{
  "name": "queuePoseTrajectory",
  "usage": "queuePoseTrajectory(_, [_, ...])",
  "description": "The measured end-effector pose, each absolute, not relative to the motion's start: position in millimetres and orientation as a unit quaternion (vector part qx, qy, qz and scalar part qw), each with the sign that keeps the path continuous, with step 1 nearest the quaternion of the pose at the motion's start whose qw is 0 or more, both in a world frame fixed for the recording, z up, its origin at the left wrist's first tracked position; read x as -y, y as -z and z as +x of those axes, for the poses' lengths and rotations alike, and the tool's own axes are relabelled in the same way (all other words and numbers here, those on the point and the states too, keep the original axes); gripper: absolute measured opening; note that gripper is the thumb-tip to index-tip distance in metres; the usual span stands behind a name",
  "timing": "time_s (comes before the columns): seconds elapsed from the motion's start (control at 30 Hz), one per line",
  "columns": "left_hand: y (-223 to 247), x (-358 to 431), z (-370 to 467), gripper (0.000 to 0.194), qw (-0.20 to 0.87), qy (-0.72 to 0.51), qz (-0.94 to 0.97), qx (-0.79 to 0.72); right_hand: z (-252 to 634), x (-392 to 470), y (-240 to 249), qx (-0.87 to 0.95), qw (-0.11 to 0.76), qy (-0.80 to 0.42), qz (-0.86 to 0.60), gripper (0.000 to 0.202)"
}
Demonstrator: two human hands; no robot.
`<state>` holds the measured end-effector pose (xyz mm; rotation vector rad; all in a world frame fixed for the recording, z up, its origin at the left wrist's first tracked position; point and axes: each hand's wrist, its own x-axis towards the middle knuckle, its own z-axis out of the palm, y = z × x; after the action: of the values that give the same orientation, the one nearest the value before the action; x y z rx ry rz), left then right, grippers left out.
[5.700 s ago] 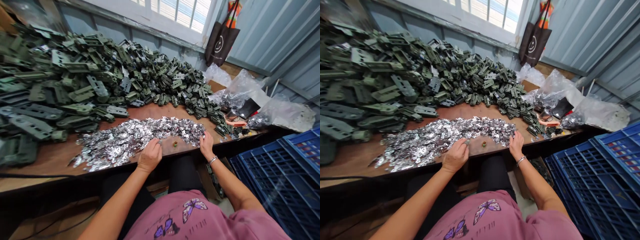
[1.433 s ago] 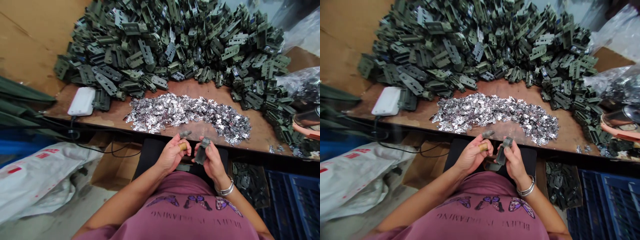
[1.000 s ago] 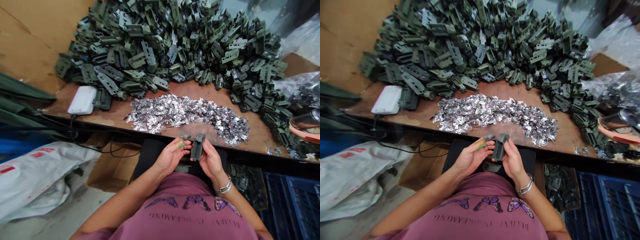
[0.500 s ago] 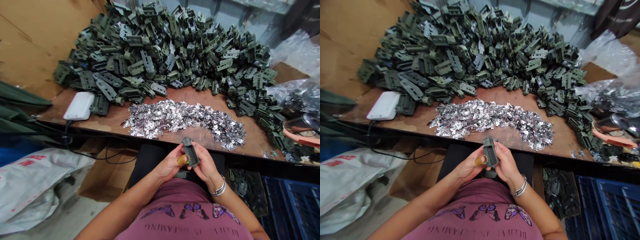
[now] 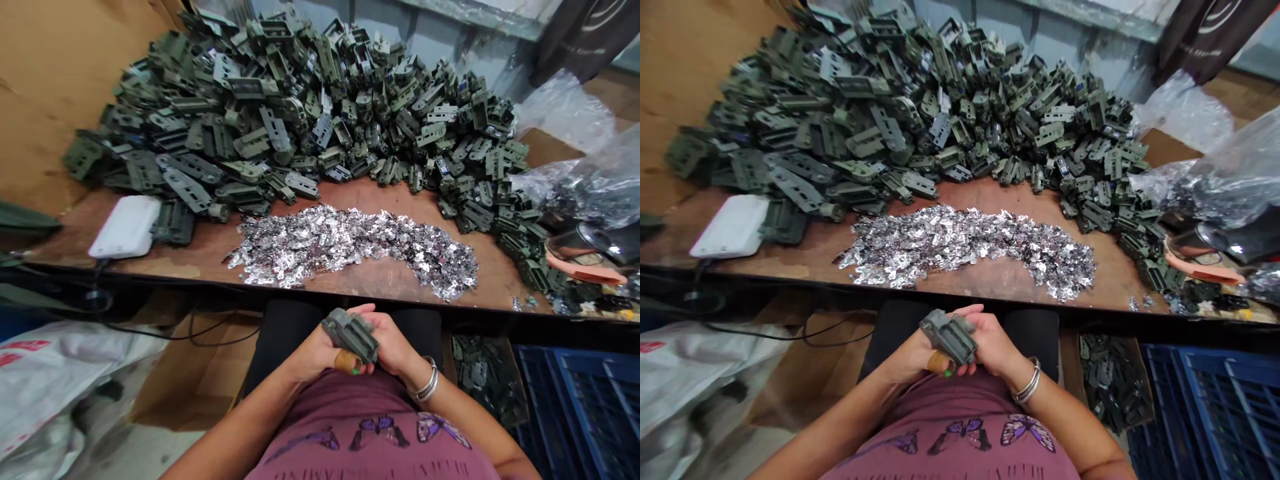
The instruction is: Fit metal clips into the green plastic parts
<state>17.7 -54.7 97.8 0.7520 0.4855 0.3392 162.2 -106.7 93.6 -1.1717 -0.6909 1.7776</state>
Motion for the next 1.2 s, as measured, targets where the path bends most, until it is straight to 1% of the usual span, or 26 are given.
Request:
queuePoseTrajectory(0.03, [-97,53,15,0.083,0.88,-0.186,0.359,-0.249,171,106,-93,0.314,0.402,-0.701,-0.5,0.039])
queuePoseTrajectory(0.1, [-94,49,10,0.07,0.849,-0.236,0.368,-0.297,194,98,-94,0.392,0.364,-0.623,-0.571,0.034])
queuePoseTrajectory(0.13, [-93,47,9,0.06,0.831,-0.254,0.377,-0.322,207,92,-95,0.436,0.359,-0.557,-0.61,0.027])
queuePoseTrajectory(0.2, [-90,44,8,0.043,0.806,-0.269,0.397,-0.348,233,72,-100,0.531,0.345,-0.381,-0.674,0.014])
queuePoseTrajectory(0.23, [-89,43,9,0.037,0.798,-0.272,0.406,-0.352,243,61,-102,0.576,0.321,-0.301,-0.689,0.011])
queuePoseTrajectory(0.3, [-88,44,11,0.03,0.785,-0.284,0.423,-0.353,255,38,-105,0.639,0.247,-0.188,-0.704,0.016])
queuePoseTrajectory(0.37, [-87,45,13,0.027,0.776,-0.292,0.431,-0.355,257,17,-106,0.663,0.157,-0.132,-0.72,0.017])
queuePoseTrajectory(0.47, [-87,46,12,0.027,0.768,-0.292,0.439,-0.363,250,-1,-105,0.663,0.044,-0.095,-0.741,0.018])
queuePoseTrajectory(0.57, [-87,42,8,0.027,0.754,-0.291,0.455,-0.373,247,-3,-106,0.675,0.001,-0.089,-0.733,0.019])
queuePoseTrajectory(0.77, [-88,31,9,0.032,0.721,-0.297,0.462,-0.423,254,22,-106,0.703,-0.018,-0.124,-0.7,0.016])
queuePoseTrajectory(0.83, [-87,30,15,0.034,0.717,-0.299,0.459,-0.432,255,29,-103,0.705,-0.004,-0.133,-0.697,0.015])
queuePoseTrajectory(0.9, [-86,30,21,0.035,0.71,-0.313,0.459,-0.432,255,36,-103,0.703,0.051,-0.157,-0.692,0.013])
queuePoseTrajectory(1.0, [-87,31,27,0.034,0.689,-0.334,0.476,-0.433,249,48,-109,0.682,0.19,-0.238,-0.665,0.01])
queuePoseTrajectory(1.07, [-89,32,29,0.034,0.672,-0.334,0.502,-0.429,241,57,-119,0.671,0.265,-0.281,-0.633,0.01])
queuePoseTrajectory(1.13, [-92,34,29,0.033,0.651,-0.33,0.537,-0.423,231,66,-129,0.691,0.292,-0.281,-0.598,0.01])
queuePoseTrajectory(1.2, [-93,36,28,0.032,0.635,-0.327,0.571,-0.405,222,72,-138,0.732,0.277,-0.245,-0.572,0.011])
